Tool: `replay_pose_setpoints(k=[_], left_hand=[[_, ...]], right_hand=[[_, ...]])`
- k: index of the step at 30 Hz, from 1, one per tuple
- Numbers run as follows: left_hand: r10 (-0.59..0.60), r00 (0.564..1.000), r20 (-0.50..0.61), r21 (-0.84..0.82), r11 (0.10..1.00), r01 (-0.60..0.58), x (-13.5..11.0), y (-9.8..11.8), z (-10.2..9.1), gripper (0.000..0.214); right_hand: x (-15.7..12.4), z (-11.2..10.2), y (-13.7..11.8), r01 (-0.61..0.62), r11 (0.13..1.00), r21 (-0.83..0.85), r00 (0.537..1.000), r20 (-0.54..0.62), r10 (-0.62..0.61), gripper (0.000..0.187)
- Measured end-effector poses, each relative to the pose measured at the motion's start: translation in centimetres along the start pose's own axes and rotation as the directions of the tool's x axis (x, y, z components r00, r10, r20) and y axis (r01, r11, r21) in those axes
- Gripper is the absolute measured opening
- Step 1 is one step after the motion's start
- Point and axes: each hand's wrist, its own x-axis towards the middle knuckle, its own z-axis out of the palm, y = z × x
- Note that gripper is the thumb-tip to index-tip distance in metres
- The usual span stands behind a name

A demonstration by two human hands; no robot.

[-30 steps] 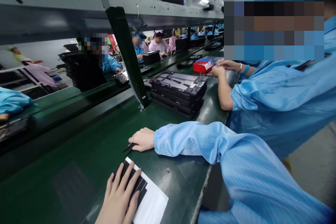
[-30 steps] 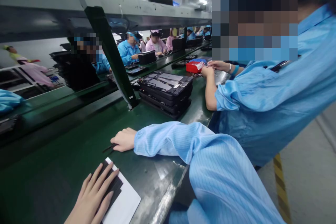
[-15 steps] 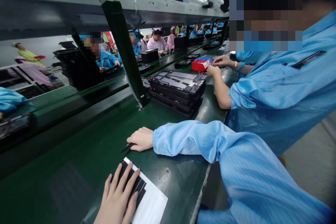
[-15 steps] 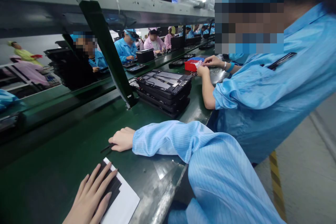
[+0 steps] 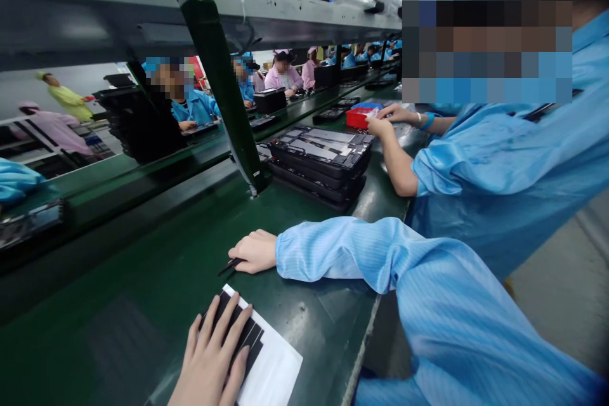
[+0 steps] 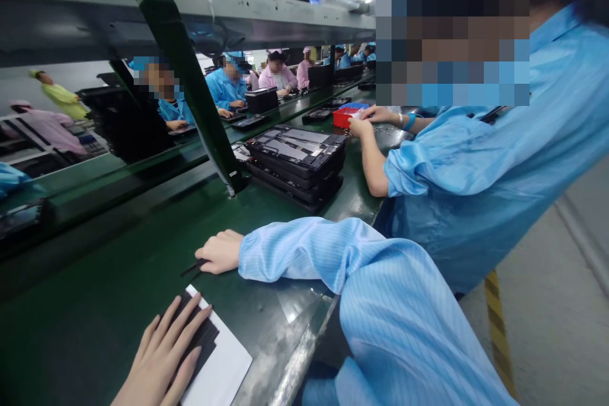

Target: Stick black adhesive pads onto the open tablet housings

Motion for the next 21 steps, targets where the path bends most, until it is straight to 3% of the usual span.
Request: replay_pose_setpoints(k=[21], left_hand=[[-0.022, 1.0, -0.022, -0.035, 0.999, 0.021, 0.02, 0.08, 0.35, 0.041]], right_hand=[[0.01, 0.06, -0.08, -0.004, 1.0, 0.005, 1.0, 0.006, 0.004, 0.025]])
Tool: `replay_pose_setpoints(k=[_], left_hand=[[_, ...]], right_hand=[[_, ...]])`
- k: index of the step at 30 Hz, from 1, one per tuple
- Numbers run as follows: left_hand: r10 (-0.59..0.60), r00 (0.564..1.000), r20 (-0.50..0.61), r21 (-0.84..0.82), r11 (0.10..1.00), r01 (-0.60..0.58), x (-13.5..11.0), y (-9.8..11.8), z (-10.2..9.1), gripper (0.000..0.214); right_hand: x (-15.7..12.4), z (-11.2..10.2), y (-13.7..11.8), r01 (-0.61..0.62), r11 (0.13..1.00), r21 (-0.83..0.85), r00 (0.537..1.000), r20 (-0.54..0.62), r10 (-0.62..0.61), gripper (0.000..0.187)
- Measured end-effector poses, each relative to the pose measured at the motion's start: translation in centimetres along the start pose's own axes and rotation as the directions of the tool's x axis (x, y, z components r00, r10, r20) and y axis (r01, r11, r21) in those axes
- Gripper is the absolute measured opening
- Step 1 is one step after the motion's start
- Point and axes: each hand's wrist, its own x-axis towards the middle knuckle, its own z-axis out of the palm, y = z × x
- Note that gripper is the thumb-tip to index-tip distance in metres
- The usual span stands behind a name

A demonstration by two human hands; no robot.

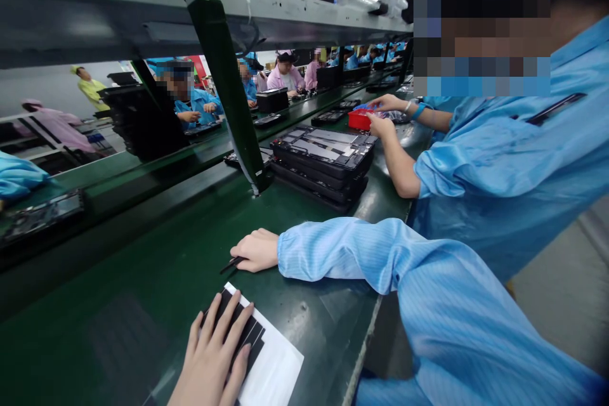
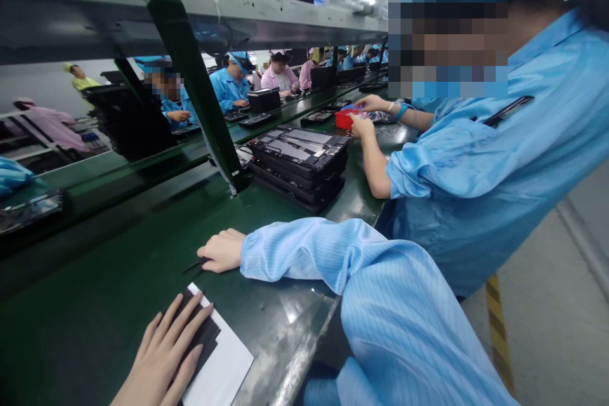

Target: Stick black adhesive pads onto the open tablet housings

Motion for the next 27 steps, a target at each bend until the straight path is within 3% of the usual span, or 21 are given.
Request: replay_pose_setpoints(k=[13, 18, 23, 27], left_hand=[[0.006, 1.0, -0.013, -0.005, 1.0, -0.006, -0.2, -0.1, 0.1, 0.043], [0.077, 0.995, 0.061, -0.028, 0.997, -0.075, 0.0, -0.6, -0.6, 0.046], [0.035, 0.983, 0.182, -0.125, 0.992, -0.012, 0.3, 0.0, -2.2, 0.042], [0.007, 0.98, 0.198, -0.177, 0.984, 0.029, 0.4, 0.4, -3.0, 0.042]], right_hand=[[0.1, 0.1, 0.1, -0.003, 1.0, -0.006, 1.0, -0.009, 0.003, 0.025], [0.3, 0.5, 0.4, 0.062, 0.998, -0.007, 0.998, -0.015, -0.062, 0.024], [0.2, 1.0, 0.8, 0.098, 0.987, 0.127, 0.994, -0.049, -0.093, 0.016], [0.5, 1.3, 1.3, 0.088, 0.973, 0.214, 0.995, -0.056, -0.078, 0.011]])
